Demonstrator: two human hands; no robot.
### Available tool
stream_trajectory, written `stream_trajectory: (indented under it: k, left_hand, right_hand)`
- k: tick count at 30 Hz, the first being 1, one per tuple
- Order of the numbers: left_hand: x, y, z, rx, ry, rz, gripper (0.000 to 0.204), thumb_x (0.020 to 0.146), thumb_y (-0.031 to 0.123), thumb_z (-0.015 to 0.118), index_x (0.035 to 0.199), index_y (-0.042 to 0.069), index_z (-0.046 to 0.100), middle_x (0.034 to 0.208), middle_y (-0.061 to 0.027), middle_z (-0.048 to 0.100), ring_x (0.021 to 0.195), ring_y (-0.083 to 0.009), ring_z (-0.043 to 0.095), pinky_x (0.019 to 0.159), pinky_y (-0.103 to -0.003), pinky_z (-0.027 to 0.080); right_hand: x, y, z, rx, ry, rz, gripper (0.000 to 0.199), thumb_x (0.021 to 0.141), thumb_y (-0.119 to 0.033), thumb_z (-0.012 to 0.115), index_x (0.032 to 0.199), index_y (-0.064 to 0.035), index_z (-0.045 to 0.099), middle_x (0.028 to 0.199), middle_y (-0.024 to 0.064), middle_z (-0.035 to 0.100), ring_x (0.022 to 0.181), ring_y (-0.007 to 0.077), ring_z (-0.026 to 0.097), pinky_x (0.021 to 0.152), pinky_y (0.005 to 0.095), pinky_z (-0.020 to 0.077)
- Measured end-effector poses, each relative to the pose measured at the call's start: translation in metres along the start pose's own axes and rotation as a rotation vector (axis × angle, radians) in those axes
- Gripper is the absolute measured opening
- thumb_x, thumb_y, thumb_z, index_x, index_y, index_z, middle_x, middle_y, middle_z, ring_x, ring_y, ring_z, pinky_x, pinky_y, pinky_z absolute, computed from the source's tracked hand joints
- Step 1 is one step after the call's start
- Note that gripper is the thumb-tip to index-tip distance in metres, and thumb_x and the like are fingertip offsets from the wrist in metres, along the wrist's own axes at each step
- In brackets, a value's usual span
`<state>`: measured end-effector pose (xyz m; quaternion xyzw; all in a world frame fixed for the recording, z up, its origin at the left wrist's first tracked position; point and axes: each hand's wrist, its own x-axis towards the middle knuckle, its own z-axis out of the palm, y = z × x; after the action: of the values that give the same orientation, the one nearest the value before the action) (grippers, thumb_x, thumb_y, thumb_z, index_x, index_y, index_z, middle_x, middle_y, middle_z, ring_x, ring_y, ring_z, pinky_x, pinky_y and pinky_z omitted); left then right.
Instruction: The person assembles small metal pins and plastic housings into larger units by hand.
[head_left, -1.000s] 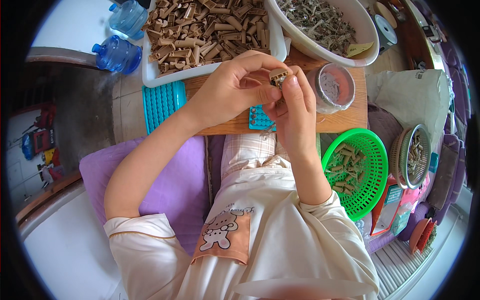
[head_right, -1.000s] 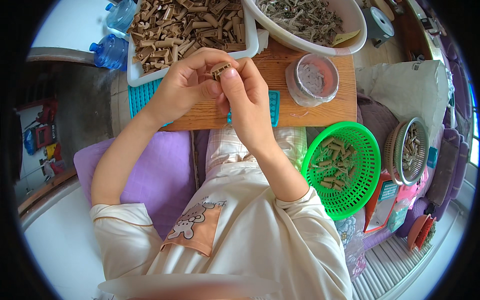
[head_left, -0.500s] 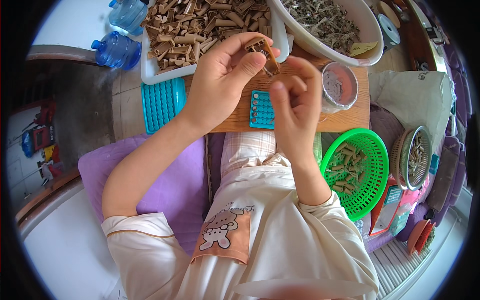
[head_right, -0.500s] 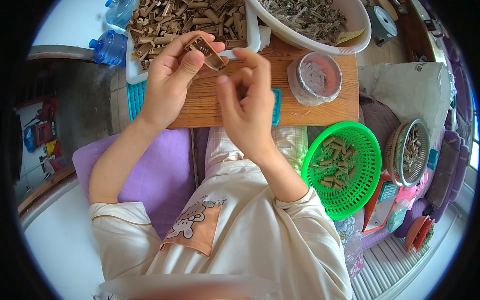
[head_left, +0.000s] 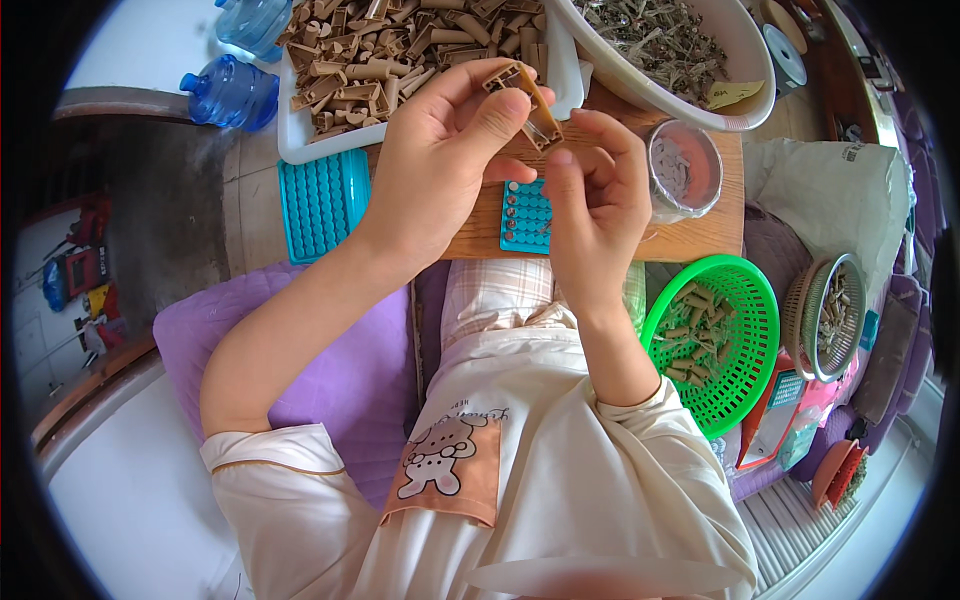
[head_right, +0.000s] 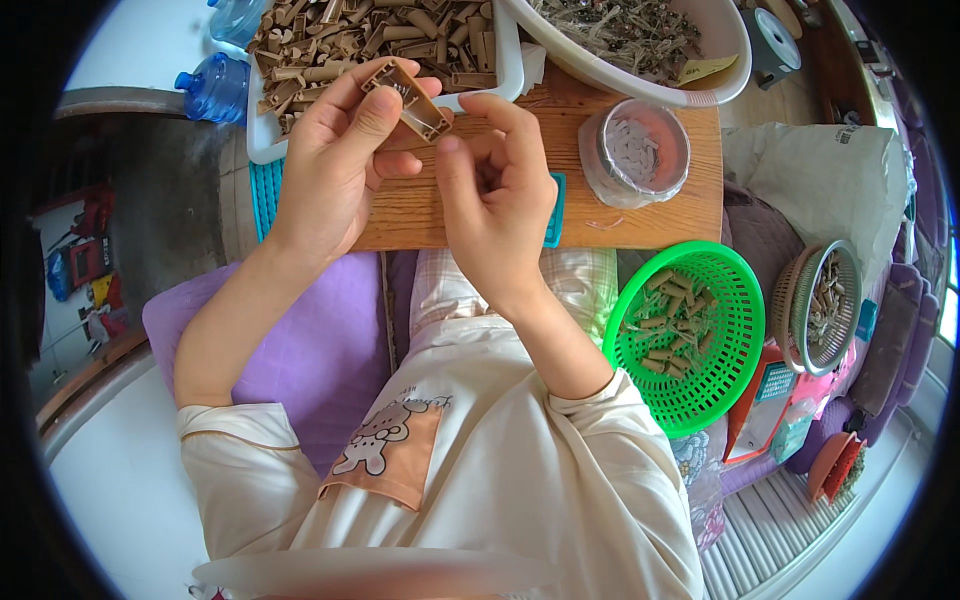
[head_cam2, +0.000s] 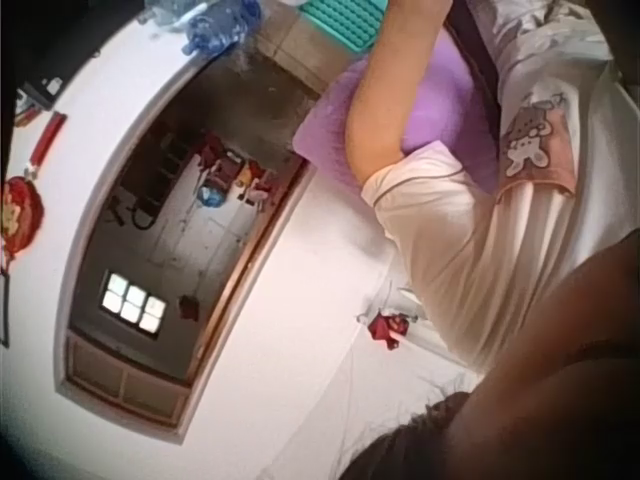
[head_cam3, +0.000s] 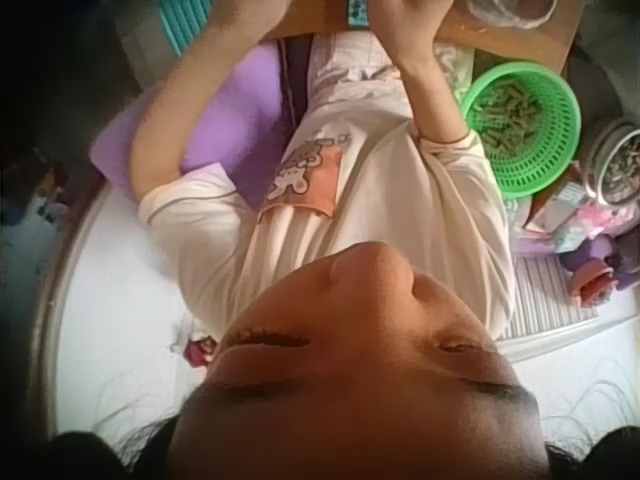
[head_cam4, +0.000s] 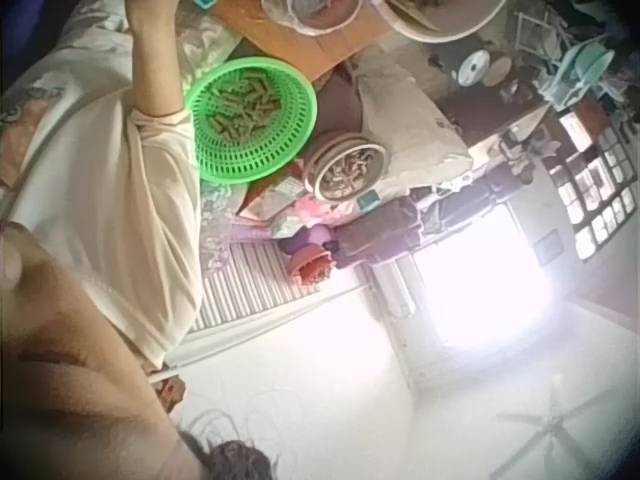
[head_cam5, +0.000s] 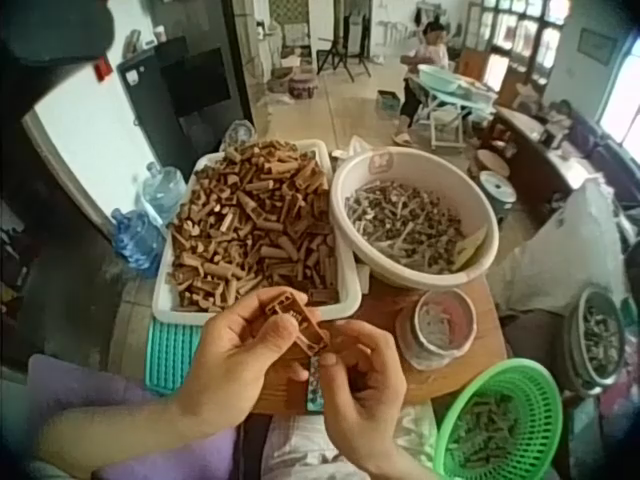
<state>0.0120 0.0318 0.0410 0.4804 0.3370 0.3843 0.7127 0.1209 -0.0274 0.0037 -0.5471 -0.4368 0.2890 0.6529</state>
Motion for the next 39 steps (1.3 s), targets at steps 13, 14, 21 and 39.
stream_trajectory:
  k: [13, 14, 21, 39]
  left_hand:
    - [0.007, -0.009, -0.008, -0.515, -0.172, -0.288, 0.033, 0.086, 0.026, 0.046, 0.11, 0.003, 0.046, 0.106, -0.0103, 0.053, 0.099, -0.0228, 0.053, 0.081, -0.03, 0.049]
    - [0.007, -0.009, -0.007, -0.514, -0.174, -0.29, 0.033, 0.086, 0.026, 0.046, 0.11, 0.003, 0.046, 0.106, -0.0103, 0.053, 0.099, -0.0228, 0.053, 0.081, -0.03, 0.049]
    - [0.004, -0.013, -0.007, -0.468, -0.188, -0.27, 0.034, 0.085, 0.025, 0.048, 0.111, 0.003, 0.045, 0.107, -0.01, 0.053, 0.101, -0.0221, 0.052, 0.086, -0.032, 0.045]
    - [-0.008, -0.029, 0.0, -0.068, -0.099, -0.24, 0.031, 0.083, 0.015, 0.054, 0.109, -0.001, 0.05, 0.096, -0.0035, 0.055, 0.087, -0.0091, 0.053, 0.076, -0.023, 0.046]
  right_hand:
    - [0.009, 0.003, -0.012, 0.257, -0.309, 0.277, 0.031, 0.084, -0.005, 0.042, 0.115, -0.0028, 0.039, 0.094, 0.001, 0.052, 0.068, 0.0043, 0.048, 0.056, 0.0153, 0.0387]
    - [0.012, 0.003, -0.016, 0.204, -0.372, 0.259, 0.034, 0.083, -0.003, 0.043, 0.116, -0.0025, 0.039, 0.096, 0.0013, 0.052, 0.073, 0.0055, 0.05, 0.059, 0.0167, 0.0411]
    - [0.013, 0.004, -0.021, 0.248, -0.349, 0.167, 0.046, 0.069, 0.006, 0.047, 0.114, -0.0005, 0.041, 0.097, 0.0075, 0.053, 0.085, 0.0095, 0.052, 0.069, 0.0211, 0.0441]
    - [0.014, 0.017, -0.022, 0.244, -0.335, 0.343, 0.025, 0.073, -0.005, 0.057, 0.097, 0.0026, 0.052, 0.079, 0.0029, 0.058, 0.073, 0.0057, 0.053, 0.064, 0.0202, 0.0444]
